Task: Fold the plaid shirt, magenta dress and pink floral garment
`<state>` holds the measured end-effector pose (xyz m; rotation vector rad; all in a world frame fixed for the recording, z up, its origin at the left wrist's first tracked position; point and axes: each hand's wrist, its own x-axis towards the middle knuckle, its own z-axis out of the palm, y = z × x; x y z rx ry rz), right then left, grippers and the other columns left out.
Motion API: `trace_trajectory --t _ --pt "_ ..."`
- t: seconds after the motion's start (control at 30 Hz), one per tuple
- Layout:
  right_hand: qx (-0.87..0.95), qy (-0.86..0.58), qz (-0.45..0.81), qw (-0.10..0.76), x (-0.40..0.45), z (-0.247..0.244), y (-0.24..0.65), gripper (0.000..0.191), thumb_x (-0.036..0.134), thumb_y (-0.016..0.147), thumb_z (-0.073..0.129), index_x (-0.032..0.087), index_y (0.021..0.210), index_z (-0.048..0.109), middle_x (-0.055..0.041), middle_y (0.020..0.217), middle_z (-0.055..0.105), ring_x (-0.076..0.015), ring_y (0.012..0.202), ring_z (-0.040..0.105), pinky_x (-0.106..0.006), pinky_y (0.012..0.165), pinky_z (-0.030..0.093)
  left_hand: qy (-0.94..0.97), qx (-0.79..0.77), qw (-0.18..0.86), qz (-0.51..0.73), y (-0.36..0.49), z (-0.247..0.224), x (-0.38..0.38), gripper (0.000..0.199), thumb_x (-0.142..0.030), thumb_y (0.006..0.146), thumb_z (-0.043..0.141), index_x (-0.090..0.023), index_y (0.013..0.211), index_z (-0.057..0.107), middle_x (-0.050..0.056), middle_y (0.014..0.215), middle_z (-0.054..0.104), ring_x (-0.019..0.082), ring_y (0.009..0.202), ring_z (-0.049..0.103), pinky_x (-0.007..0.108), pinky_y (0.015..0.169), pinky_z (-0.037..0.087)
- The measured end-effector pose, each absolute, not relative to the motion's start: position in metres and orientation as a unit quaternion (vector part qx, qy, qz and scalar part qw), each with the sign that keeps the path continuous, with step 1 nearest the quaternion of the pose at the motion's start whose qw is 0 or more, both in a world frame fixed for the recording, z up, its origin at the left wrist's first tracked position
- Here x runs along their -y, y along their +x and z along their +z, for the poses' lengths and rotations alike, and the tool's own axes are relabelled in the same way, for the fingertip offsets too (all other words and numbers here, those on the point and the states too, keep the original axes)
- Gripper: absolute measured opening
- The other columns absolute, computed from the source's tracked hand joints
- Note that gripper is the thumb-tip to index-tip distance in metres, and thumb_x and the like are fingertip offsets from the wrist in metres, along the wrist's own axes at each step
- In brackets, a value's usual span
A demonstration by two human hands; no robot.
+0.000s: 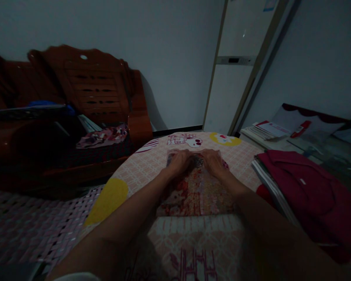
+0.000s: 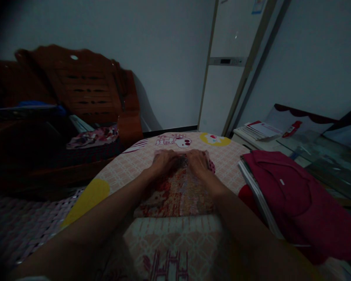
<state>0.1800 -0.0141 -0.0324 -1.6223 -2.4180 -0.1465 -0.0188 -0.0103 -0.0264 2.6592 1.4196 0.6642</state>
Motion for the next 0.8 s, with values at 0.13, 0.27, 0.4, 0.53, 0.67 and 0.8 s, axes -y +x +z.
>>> trace_trajectory --t 0.13,0.27,0.4,0.53,0.67,0.8 --pt "0.848 -0.518 0.027 0.113 0.024 -0.058 0.181 0.045 0.031 0.099 0.04 0.015 0.139 0.052 -0.014 0.149 0.047 -0.0243 0.138 0.041 -0.041 0.113 0.03 0.896 -0.405 0.06 0.168 -0.022 -0.046 0.022 0.046 -0.027 0.096 0.045 -0.018 0.14 0.051 0.012 0.146 0.052 0.022 0.133 0.048 0.038 0.113 0.035" --pt "0.828 -0.553 0.012 0.092 0.019 -0.065 0.198 0.055 0.038 0.1 0.037 0.011 0.147 0.041 -0.0164 0.157 0.034 -0.0264 0.146 0.029 -0.044 0.118 0.022 0.888 -0.445 0.058 0.101 -0.034 -0.054 0.02 0.053 -0.039 0.1 0.034 -0.021 0.15 0.038 0.012 0.157 0.035 0.024 0.146 0.03 0.048 0.118 0.023" --pt "0.796 -0.6 -0.024 0.079 0.013 -0.06 0.211 0.054 0.04 0.101 0.036 0.011 0.146 0.041 -0.0173 0.155 0.036 -0.0277 0.145 0.03 -0.047 0.118 0.019 0.871 -0.48 0.04 0.094 -0.047 -0.051 0.016 0.055 -0.045 0.1 0.032 -0.023 0.151 0.036 0.012 0.158 0.034 0.026 0.147 0.026 0.054 0.118 0.018" --pt "0.749 -0.658 0.002 0.077 0.008 -0.063 0.214 0.057 0.044 0.101 0.034 0.013 0.15 0.035 -0.0162 0.159 0.029 -0.0288 0.149 0.02 -0.048 0.115 0.025 0.843 -0.528 0.043 0.092 -0.057 -0.049 0.011 0.057 -0.047 0.1 0.031 -0.024 0.151 0.035 0.012 0.16 0.029 0.028 0.149 0.022 0.056 0.116 0.021" --pt "0.725 -0.679 0.055 0.101 0.002 -0.06 0.216 0.059 0.042 0.101 0.032 0.009 0.15 0.033 -0.0169 0.16 0.028 -0.0283 0.149 0.02 -0.048 0.118 0.021 0.831 -0.545 0.056 0.094 -0.061 -0.049 0.007 0.057 -0.047 0.1 0.031 -0.025 0.152 0.032 0.01 0.16 0.029 0.028 0.149 0.021 0.057 0.114 0.024" --pt "0.742 -0.64 0.131 0.152 0.011 -0.045 0.233 0.05 0.03 0.101 0.031 0.012 0.146 0.045 -0.0119 0.157 0.036 -0.0207 0.148 0.025 -0.039 0.119 0.022 0.819 -0.544 0.043 0.175 -0.067 -0.052 0.004 0.053 -0.039 0.098 0.037 -0.018 0.146 0.043 0.014 0.153 0.04 0.026 0.143 0.033 0.045 0.116 0.028"
